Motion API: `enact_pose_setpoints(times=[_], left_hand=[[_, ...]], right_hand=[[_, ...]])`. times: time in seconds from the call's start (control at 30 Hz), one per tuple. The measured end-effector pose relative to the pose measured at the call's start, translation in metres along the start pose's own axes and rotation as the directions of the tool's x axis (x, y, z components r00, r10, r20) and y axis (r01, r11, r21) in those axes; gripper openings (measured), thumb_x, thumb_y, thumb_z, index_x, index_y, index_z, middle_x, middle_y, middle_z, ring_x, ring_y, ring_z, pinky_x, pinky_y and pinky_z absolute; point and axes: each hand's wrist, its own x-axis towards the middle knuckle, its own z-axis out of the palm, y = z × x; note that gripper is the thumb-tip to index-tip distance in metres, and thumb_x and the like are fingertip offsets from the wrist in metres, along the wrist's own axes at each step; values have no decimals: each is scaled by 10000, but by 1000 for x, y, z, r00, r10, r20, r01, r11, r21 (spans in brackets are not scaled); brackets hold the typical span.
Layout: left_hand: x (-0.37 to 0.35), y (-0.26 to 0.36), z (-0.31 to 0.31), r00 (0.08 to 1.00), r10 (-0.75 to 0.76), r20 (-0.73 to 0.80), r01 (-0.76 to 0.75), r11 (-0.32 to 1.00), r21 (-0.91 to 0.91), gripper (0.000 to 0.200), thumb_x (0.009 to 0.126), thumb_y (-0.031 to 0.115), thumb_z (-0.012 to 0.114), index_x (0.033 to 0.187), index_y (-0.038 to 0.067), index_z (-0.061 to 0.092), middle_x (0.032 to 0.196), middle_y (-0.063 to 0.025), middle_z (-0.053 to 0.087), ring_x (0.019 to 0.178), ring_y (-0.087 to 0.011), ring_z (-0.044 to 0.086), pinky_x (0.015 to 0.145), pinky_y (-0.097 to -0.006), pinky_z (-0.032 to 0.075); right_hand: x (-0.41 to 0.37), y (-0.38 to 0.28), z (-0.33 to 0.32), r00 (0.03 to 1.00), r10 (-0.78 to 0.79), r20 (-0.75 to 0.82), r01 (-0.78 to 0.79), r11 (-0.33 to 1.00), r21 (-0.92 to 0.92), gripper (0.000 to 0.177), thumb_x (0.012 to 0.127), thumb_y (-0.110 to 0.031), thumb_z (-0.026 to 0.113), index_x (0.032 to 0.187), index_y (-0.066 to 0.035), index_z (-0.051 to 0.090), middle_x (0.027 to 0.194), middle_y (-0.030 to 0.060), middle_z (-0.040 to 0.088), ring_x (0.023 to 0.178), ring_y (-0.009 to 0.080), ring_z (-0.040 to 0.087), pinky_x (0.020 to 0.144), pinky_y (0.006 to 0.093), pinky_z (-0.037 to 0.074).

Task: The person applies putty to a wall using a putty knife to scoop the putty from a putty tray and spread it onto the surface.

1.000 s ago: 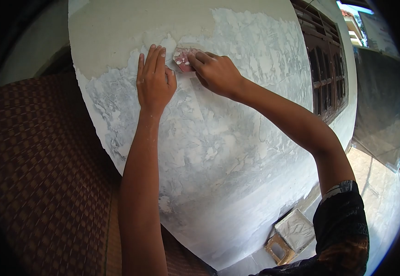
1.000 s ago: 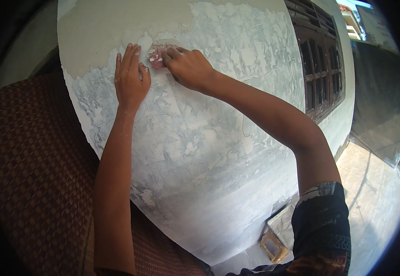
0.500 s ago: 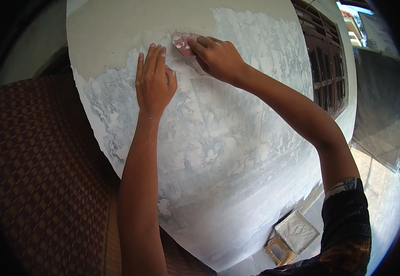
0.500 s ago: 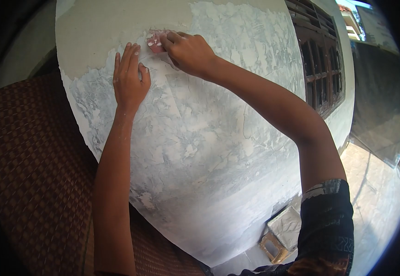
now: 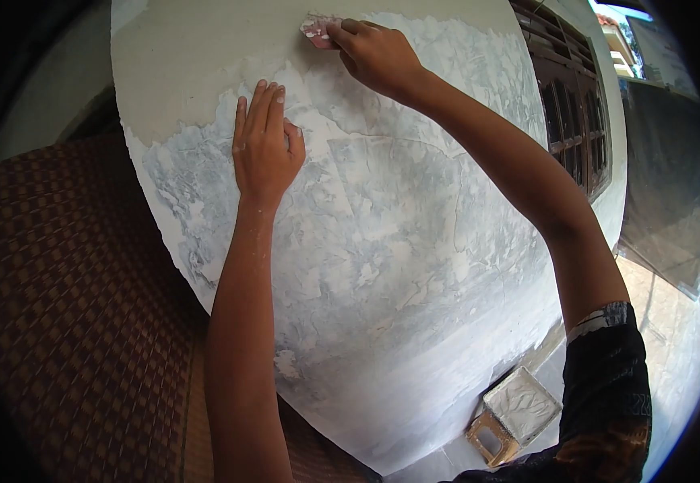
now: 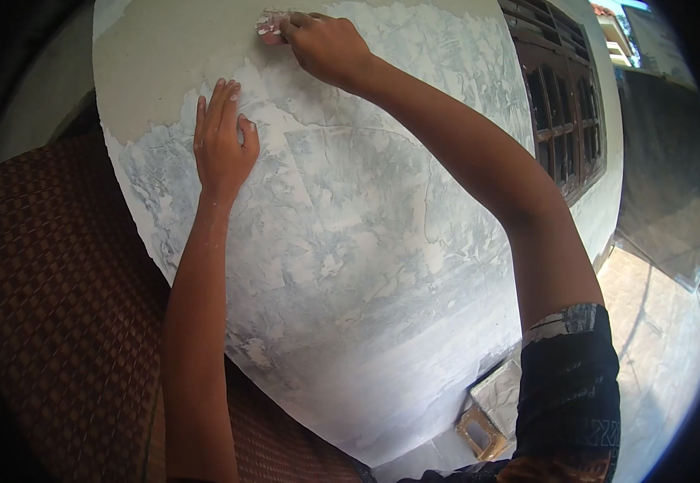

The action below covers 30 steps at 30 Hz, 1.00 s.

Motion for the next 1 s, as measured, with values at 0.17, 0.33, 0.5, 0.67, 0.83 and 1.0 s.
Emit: enact_pose_setpoints(times=[0.17, 0.33, 0.5, 0.67, 0.83, 1.0], left_hand=[[0, 0, 0, 1000, 7, -10, -7, 999, 35, 386, 845, 28, 539, 1219, -21, 619, 1299, -159, 626, 1314, -290, 529, 1149, -478, 353], [1, 0, 1, 1000, -3, 8, 3, 1000, -8, 414, 841, 19, 527, 1247, -34, 595, 1331, -161, 602, 1333, -310, 506, 1145, -520, 342], [0, 0, -1, 1000, 3, 10, -3, 999, 41, 396, 834, 48, 560, 1219, -21, 619, 1301, -158, 622, 1322, -289, 520, 1147, -480, 357], [1, 1, 0, 1000, -11, 21, 11, 1000, -10, 432, 828, 36, 555, 1253, -28, 591, 1335, -157, 599, 1338, -304, 500, 1149, -515, 340], [1, 1, -1, 1000, 10, 17, -11, 1000, 11, 433, 802, 83, 589, 1220, -28, 617, 1311, -162, 616, 1328, -285, 514, 1154, -477, 345], [0, 1, -2, 999, -1, 35, 3, 999, -34, 471, 795, 53, 588, 1261, -20, 594, 1334, -158, 600, 1339, -301, 501, 1151, -508, 337]], right_hand=[[-39, -11, 9, 993, -90, 74, 87, 996, 34, 314, 864, -82, 644, 1170, -18, 621, 1038, 131, 690, 902, 312, 700, 666, 384, 589], [-33, -19, -22, 997, -71, 0, 70, 992, 104, 339, 864, -87, 658, 1200, -51, 633, 1014, 89, 687, 895, 292, 693, 651, 371, 580], [-11, 17, 12, 997, 3, 79, 0, 999, -40, 230, 834, -72, 625, 1052, 0, 636, 1035, 118, 671, 939, 285, 690, 646, 383, 585], [-69, -35, -15, 983, -125, 136, 110, 988, 111, 349, 813, -70, 671, 1149, 13, 629, 1051, 118, 668, 999, 271, 694, 612, 363, 593], [-14, 18, 8, 1000, 17, 4, -17, 1000, -6, 238, 887, -89, 617, 1123, -61, 634, 1050, 82, 688, 924, 287, 686, 671, 412, 577], [-63, -3, 7, 995, -69, 73, 66, 997, 37, 327, 819, -42, 648, 1142, -1, 625, 1107, 98, 680, 1037, 269, 680, 655, 373, 594]])
